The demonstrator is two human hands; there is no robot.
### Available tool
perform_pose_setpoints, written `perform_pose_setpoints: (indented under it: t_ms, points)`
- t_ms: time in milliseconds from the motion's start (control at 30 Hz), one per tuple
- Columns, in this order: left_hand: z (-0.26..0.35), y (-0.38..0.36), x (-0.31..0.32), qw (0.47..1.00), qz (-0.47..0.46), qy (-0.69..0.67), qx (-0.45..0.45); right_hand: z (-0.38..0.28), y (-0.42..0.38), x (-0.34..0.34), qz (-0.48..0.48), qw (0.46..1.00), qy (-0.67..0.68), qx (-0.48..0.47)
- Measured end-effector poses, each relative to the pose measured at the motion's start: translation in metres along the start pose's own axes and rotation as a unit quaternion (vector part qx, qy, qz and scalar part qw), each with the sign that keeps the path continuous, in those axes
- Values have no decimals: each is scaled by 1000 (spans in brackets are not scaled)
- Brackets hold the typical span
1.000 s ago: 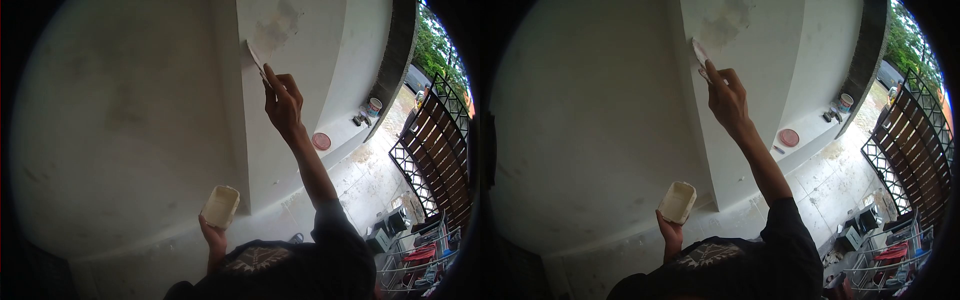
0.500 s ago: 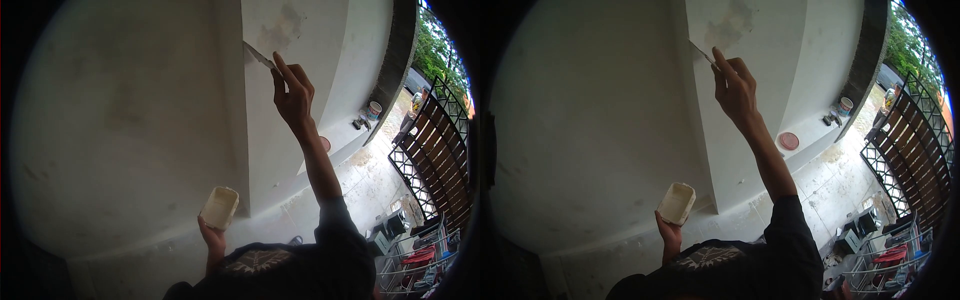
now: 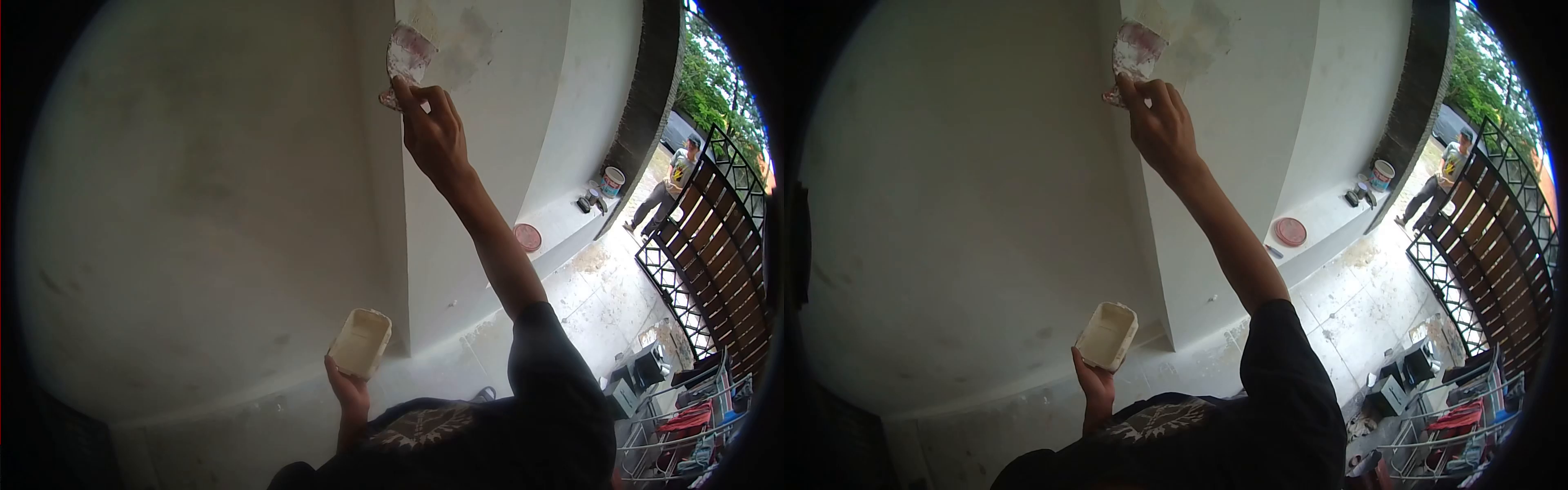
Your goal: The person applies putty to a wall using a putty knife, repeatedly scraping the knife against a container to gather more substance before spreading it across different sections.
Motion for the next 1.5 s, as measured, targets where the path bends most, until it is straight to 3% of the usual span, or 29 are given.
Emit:
perform_pose_setpoints:
  t_ms: [100, 167, 300, 367, 533, 600, 700, 967, 1133, 1500]
  points:
    - [0, -1, 0, 1000, -6, -6, -1, -6, -15, -14, -12, 1000, 9, -2]
    - [1, 0, -2, 1000, -2, 0, 2, -6, -9, -40, -23, 996, 49, 65]
    - [4, 3, -3, 1000, -1, 5, 0, 19, 29, -82, 115, 984, 57, 127]
    - [4, 4, -7, 1000, 6, 12, 1, 50, 42, -93, 127, 966, 97, 204]
    - [5, 1, -10, 1000, 13, 1, 15, 81, 58, -91, 158, 974, 10, 159]
    - [5, 1, -10, 1000, 15, -3, 21, 63, 68, -85, 101, 994, -28, 29]
    - [5, 2, -9, 1000, 18, 1, 19, 55, 69, -74, 38, 999, -15, -26]
    - [-1, 2, -5, 999, 27, 3, 42, 63, 67, -78, -30, 999, 12, -28]
    - [-3, 1, 10, 998, 43, -4, 42, 80, 63, -69, -60, 993, 29, -102]
    - [-19, 3, 30, 997, 65, -4, 53, 88, 52, -73, -107, 985, 67, -121]
Point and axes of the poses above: each hand's wrist, its own y-axis towards the middle knuckle, its own x-axis out of the palm, z = x × y, the point moved 3 cm from there along y, towards the middle knuckle, and after that the axes turned 9 degrees about -z, right-handed, at the moved point
